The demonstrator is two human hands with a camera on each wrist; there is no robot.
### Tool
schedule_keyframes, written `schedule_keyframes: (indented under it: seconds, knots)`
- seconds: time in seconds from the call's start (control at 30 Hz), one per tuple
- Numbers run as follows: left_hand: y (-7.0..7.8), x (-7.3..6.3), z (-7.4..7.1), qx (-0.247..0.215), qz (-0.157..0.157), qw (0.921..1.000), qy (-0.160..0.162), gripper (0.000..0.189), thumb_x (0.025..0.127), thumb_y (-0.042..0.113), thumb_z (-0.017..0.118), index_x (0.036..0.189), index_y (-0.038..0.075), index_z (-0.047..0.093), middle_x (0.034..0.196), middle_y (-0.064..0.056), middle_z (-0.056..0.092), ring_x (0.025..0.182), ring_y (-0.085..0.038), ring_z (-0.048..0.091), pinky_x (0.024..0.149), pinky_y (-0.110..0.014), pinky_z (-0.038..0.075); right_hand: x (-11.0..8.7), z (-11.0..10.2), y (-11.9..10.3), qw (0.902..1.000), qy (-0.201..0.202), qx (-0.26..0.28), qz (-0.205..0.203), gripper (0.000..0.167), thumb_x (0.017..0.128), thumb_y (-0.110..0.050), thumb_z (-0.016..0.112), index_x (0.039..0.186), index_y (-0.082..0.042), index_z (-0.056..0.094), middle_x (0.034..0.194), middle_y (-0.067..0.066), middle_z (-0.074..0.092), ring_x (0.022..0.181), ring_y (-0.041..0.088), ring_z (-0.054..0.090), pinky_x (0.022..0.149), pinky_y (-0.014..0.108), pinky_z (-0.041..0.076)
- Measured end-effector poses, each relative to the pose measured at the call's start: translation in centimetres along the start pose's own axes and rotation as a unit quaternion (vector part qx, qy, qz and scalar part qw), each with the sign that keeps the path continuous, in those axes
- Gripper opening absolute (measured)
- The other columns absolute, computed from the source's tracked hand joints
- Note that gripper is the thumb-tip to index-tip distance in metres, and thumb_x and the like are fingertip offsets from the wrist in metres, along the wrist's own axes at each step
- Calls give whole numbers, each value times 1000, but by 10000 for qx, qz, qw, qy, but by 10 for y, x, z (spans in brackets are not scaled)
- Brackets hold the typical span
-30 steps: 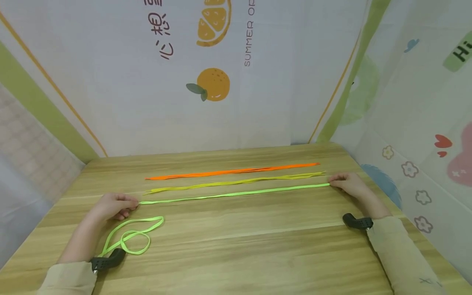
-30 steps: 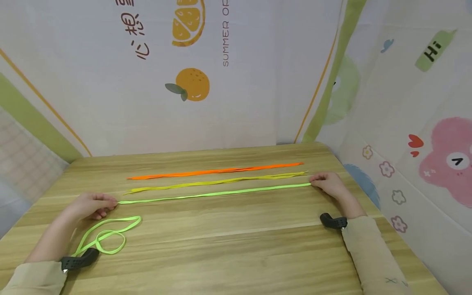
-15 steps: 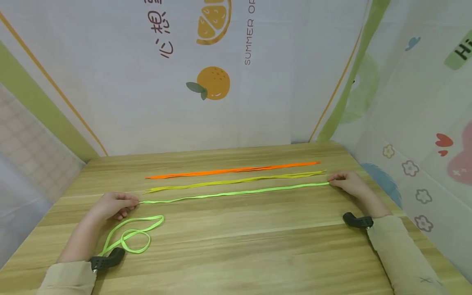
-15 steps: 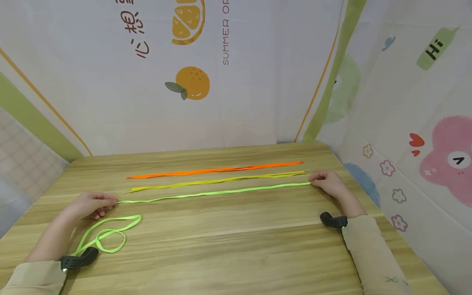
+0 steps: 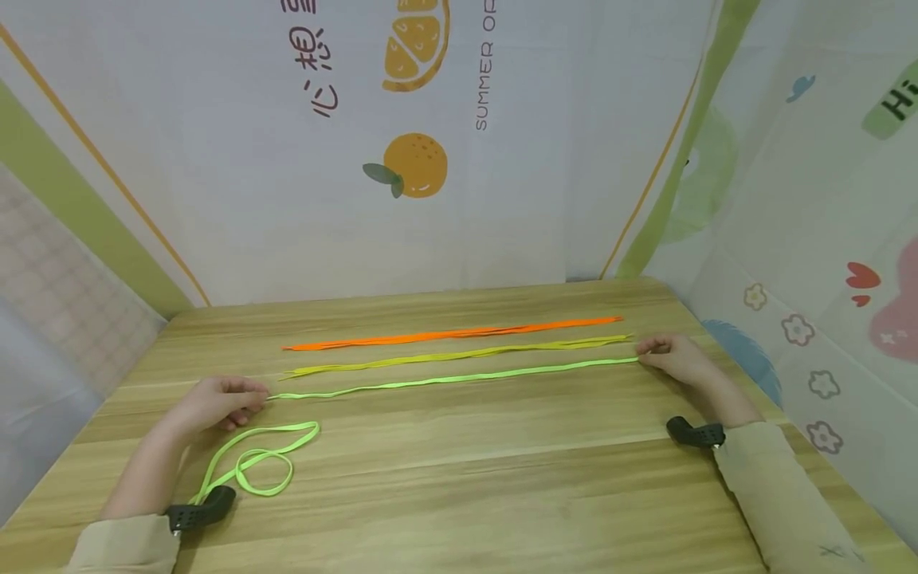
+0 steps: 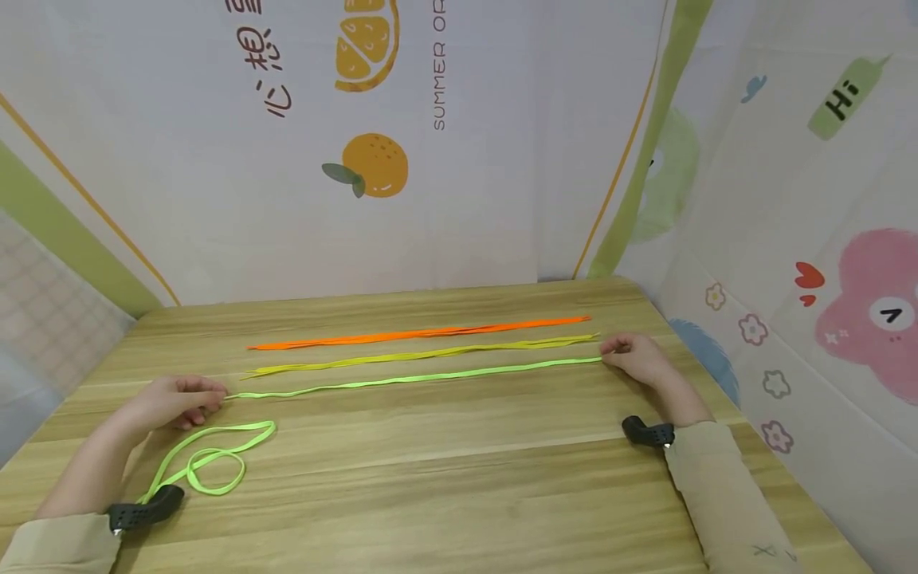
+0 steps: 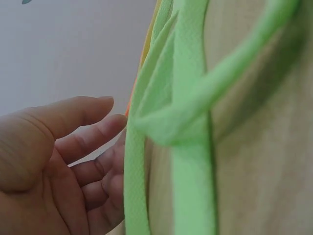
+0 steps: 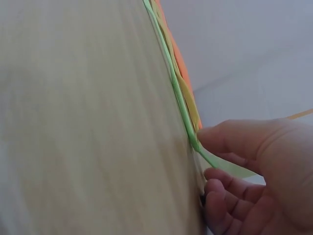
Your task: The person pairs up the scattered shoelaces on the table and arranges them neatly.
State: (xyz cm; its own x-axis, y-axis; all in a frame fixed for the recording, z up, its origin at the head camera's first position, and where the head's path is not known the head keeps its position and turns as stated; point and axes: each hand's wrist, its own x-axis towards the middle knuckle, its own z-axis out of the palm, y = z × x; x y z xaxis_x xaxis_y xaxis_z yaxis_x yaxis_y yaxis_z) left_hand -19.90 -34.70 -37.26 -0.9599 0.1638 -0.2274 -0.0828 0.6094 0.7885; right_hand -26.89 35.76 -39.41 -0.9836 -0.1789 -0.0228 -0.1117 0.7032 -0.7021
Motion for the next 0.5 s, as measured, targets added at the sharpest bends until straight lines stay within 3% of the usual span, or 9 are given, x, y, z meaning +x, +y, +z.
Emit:
schedule_keyframes:
  seconds: [0.33, 0.5]
  knots:
    - [2, -3, -3, 650, 230, 9976, 35, 35, 97, 19, 58, 113, -12, 57, 78, -6, 56, 69, -19, 53, 61, -30, 48, -1, 0, -6, 9989, 76, -401, -242, 37, 97, -21, 59, 122, 6, 55, 122, 31, 51, 110, 45, 48, 88, 57, 40]
    - [5, -5, -1, 962, 407, 9945, 62, 30, 97, 18, 58, 107, -10, 60, 79, -5, 57, 71, -18, 53, 60, -29, 47, -1, 0, -10, 9960, 216, -752, -420, 41, 98, -25, 57, 124, 7, 53, 126, 36, 46, 114, 51, 45, 90, 62, 37]
